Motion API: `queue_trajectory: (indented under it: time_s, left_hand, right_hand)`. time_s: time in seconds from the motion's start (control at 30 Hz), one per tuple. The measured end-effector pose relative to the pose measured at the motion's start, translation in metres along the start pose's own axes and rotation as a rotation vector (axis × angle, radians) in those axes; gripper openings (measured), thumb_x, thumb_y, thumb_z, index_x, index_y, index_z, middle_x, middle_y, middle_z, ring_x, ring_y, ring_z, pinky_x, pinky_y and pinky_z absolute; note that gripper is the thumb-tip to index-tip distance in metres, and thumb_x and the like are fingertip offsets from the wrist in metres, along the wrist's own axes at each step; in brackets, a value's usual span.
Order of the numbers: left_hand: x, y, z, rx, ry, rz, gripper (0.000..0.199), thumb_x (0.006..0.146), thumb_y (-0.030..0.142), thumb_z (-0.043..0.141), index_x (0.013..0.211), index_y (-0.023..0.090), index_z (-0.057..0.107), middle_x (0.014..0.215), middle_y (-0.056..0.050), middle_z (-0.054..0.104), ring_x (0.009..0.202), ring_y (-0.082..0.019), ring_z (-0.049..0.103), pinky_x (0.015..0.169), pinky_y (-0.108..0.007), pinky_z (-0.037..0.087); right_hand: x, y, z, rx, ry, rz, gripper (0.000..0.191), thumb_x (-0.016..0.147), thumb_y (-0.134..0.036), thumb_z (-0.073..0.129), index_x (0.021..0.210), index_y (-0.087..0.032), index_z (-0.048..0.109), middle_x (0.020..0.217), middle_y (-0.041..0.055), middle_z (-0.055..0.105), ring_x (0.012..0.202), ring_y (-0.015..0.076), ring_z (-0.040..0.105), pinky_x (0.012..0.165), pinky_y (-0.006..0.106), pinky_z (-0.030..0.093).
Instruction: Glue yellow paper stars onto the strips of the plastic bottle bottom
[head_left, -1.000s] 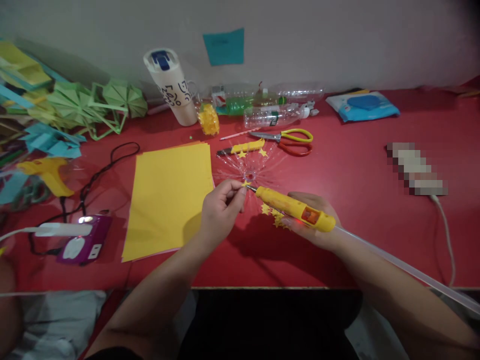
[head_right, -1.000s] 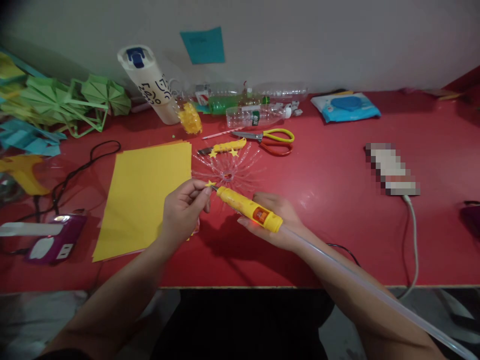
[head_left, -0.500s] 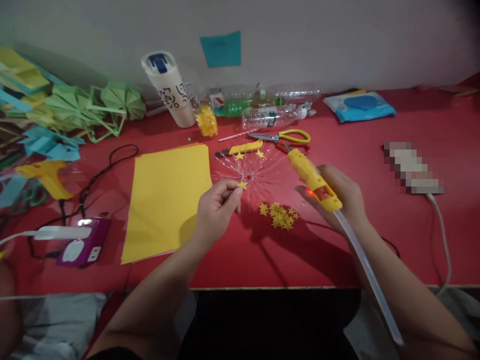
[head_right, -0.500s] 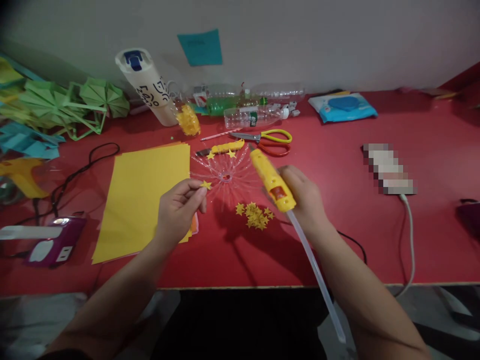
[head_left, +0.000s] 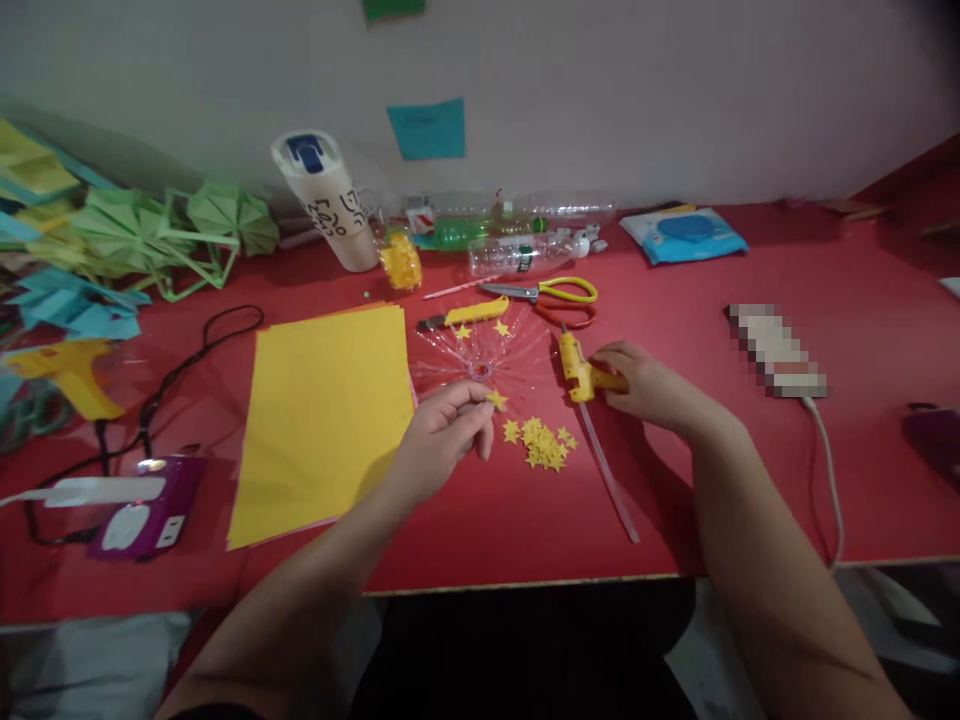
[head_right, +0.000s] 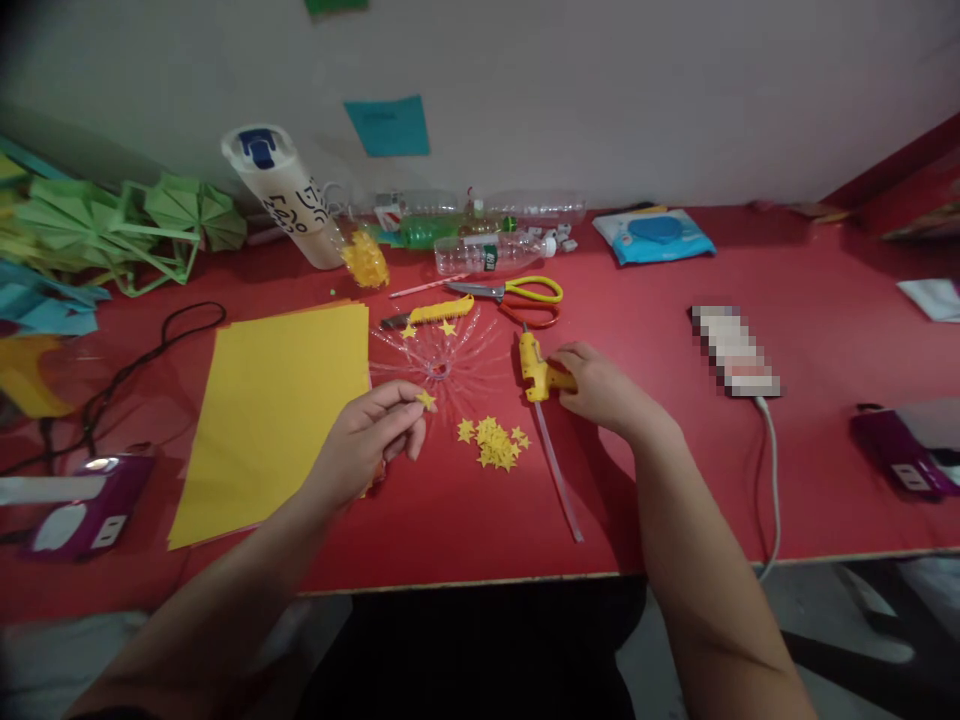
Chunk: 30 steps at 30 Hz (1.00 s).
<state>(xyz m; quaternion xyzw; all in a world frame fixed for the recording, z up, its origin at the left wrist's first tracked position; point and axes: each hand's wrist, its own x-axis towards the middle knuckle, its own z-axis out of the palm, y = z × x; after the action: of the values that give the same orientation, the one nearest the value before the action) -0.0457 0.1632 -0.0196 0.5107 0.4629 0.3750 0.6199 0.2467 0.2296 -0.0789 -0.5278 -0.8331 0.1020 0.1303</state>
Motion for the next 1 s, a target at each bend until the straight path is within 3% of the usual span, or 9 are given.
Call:
queue_trajectory:
  time_s: [0.1, 0.17, 0.27, 0.37, 0.5, 0.83, 0.93, 1.0]
  left_hand:
    - [0.002, 0.005, 0.0, 0.001, -0.053, -0.07, 0.012, 0.081, 0.031, 0.054, 0.076, 0.021, 0.051, 0.047, 0.007, 0.054, 0.04, -0.006, 0.031, 0.043, -0.021, 0.024]
    - [0.005, 0.007, 0.0, -0.04, -0.106, -0.138, 0.013, 0.079, 0.033, 0.054, 0.075, 0.021, 0.051, 0.046, 0.007, 0.054, 0.038, -0.005, 0.03, 0.043, -0.022, 0.022]
    - [0.011, 0.012, -0.001, -0.108, -0.207, -0.209, 0.014, 0.075, 0.033, 0.054, 0.071, 0.02, 0.053, 0.041, 0.007, 0.05, 0.036, -0.005, 0.028, 0.043, -0.023, 0.019]
    - [0.015, 0.017, -0.002, -0.157, -0.308, -0.241, 0.013, 0.07, 0.031, 0.053, 0.066, 0.019, 0.053, 0.038, 0.007, 0.045, 0.035, -0.005, 0.028, 0.043, -0.024, 0.017]
    - [0.017, 0.02, -0.005, -0.223, -0.409, -0.269, 0.011, 0.07, 0.027, 0.052, 0.065, 0.017, 0.052, 0.041, 0.006, 0.044, 0.035, -0.004, 0.027, 0.042, -0.025, 0.015]
    - [0.026, 0.016, -0.018, -0.427, -0.561, -0.336, 0.011, 0.071, 0.023, 0.054, 0.062, 0.017, 0.053, 0.039, 0.007, 0.037, 0.035, -0.004, 0.025, 0.042, -0.022, 0.021]
    - [0.025, 0.019, -0.02, -0.322, -0.529, -0.322, 0.016, 0.074, 0.029, 0.053, 0.063, 0.018, 0.053, 0.038, 0.007, 0.035, 0.035, -0.005, 0.023, 0.042, -0.023, 0.018]
    - [0.025, 0.021, -0.022, -0.139, -0.382, -0.229, 0.018, 0.078, 0.034, 0.053, 0.069, 0.019, 0.054, 0.04, 0.008, 0.037, 0.038, -0.006, 0.026, 0.043, -0.024, 0.019]
  right_hand:
    - [-0.003, -0.024, -0.015, -0.011, 0.102, -0.031, 0.018, 0.086, -0.021, 0.055, 0.099, -0.017, 0.066, 0.11, 0.017, 0.069, 0.101, 0.0322, 0.067, 0.09, 0.05, 0.054]
    - [-0.004, -0.051, -0.027, 0.11, 0.176, -0.136, 0.016, 0.093, -0.024, 0.052, 0.101, -0.021, 0.065, 0.105, 0.0112, 0.072, 0.099, 0.0258, 0.068, 0.089, 0.044, 0.055]
    - [0.001, -0.091, -0.04, 0.364, 0.16, -0.403, 0.015, 0.095, -0.02, 0.053, 0.104, -0.023, 0.064, 0.1, 0.0058, 0.074, 0.095, 0.0173, 0.07, 0.083, 0.032, 0.057]
    - [0.01, -0.113, -0.043, 0.515, 0.116, -0.472, 0.014, 0.096, -0.02, 0.054, 0.105, -0.022, 0.065, 0.097, 0.004, 0.075, 0.091, 0.0133, 0.069, 0.08, 0.026, 0.056]
    - [0.019, -0.116, -0.042, 0.665, 0.101, -0.455, 0.007, 0.093, -0.018, 0.061, 0.095, -0.021, 0.067, 0.09, 0.0017, 0.074, 0.083, 0.0105, 0.067, 0.076, 0.024, 0.054]
    - [0.031, -0.121, -0.041, 0.732, 0.069, -0.525, 0.005, 0.091, -0.019, 0.064, 0.086, -0.02, 0.064, 0.084, 0.0009, 0.068, 0.08, 0.0103, 0.063, 0.072, 0.025, 0.051]
    - [0.035, -0.123, -0.042, 0.744, 0.071, -0.529, 0.009, 0.092, -0.017, 0.062, 0.083, -0.02, 0.063, 0.08, -0.0001, 0.066, 0.078, 0.0097, 0.061, 0.07, 0.025, 0.05]
    - [0.039, -0.122, -0.043, 0.734, 0.101, -0.494, 0.01, 0.092, -0.018, 0.062, 0.083, -0.021, 0.062, 0.078, -0.0007, 0.065, 0.074, 0.0098, 0.06, 0.068, 0.025, 0.05]
